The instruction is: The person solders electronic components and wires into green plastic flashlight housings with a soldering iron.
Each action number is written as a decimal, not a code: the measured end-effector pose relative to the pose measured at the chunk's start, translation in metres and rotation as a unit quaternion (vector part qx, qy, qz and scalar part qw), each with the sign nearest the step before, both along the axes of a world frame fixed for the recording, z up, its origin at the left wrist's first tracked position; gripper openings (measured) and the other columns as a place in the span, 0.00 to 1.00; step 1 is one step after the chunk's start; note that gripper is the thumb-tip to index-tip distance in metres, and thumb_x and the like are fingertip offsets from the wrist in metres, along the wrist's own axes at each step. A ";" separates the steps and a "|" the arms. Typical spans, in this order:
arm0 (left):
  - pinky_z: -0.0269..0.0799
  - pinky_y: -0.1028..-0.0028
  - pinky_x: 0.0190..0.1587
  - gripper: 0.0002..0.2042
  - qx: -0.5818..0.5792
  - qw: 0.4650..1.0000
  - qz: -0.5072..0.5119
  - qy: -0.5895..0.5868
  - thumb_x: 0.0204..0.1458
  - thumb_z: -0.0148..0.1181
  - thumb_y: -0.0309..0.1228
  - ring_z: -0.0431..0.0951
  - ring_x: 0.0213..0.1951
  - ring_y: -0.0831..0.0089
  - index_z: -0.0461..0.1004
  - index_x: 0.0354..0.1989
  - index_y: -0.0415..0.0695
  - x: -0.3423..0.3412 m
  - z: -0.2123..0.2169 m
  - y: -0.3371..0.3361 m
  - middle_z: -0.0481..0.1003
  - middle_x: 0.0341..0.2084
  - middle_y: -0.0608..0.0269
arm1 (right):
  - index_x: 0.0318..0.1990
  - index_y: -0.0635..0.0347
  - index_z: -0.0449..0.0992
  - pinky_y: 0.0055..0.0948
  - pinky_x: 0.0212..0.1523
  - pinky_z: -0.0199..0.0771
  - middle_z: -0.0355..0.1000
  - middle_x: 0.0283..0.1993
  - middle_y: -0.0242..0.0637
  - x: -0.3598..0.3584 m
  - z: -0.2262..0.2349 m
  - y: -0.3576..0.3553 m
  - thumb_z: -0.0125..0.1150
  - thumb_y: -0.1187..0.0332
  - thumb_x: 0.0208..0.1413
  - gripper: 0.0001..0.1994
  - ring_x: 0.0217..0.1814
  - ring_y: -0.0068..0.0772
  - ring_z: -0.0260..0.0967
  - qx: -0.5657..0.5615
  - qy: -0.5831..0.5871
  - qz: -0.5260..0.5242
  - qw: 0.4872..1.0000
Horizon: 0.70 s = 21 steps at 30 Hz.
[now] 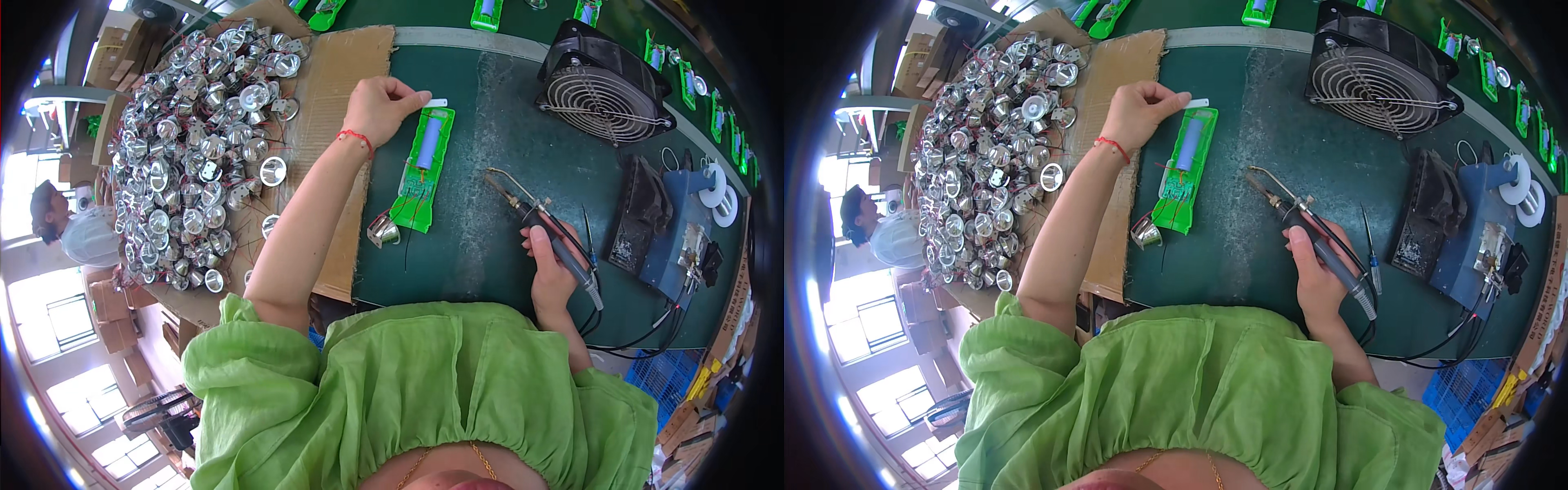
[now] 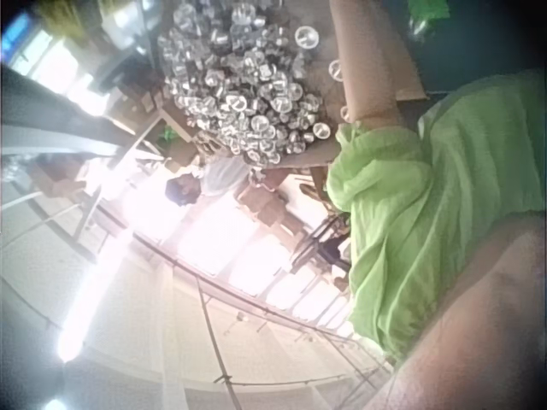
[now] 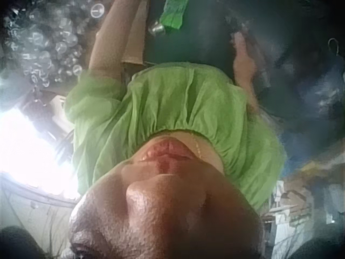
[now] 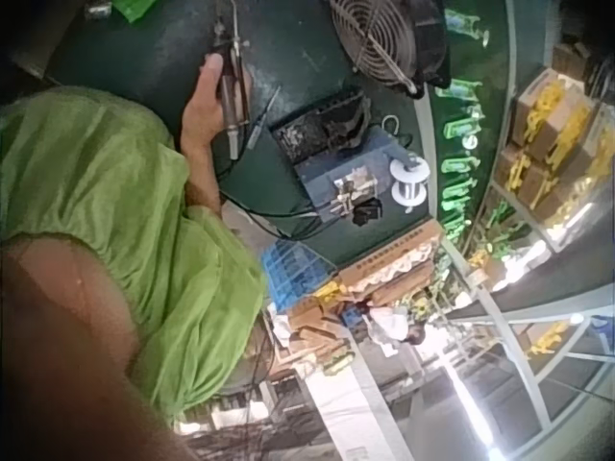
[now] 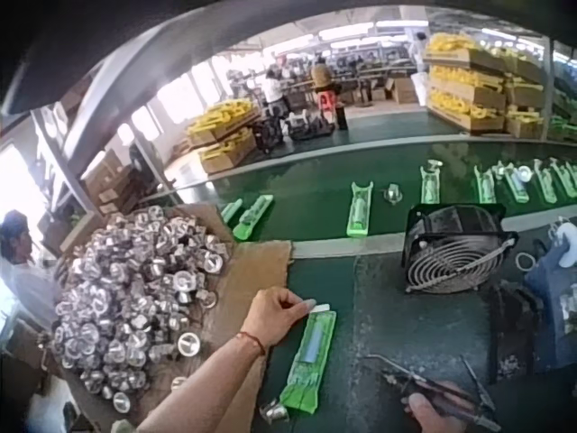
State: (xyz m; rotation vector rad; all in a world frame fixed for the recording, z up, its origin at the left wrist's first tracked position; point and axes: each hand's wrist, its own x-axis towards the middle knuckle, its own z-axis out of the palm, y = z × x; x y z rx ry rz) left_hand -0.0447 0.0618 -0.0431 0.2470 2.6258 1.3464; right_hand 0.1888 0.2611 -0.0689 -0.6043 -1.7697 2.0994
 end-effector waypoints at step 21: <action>0.71 0.72 0.34 0.15 -0.123 0.972 -0.088 0.179 0.44 0.69 0.39 0.76 0.30 0.73 0.75 0.31 0.40 -0.013 0.016 0.006 0.75 0.27 0.62 | 0.43 0.71 0.73 0.20 0.32 0.72 0.76 0.32 0.43 0.000 -0.002 0.001 0.63 0.75 0.51 0.12 0.30 0.24 0.72 0.008 -0.009 -0.018 1.000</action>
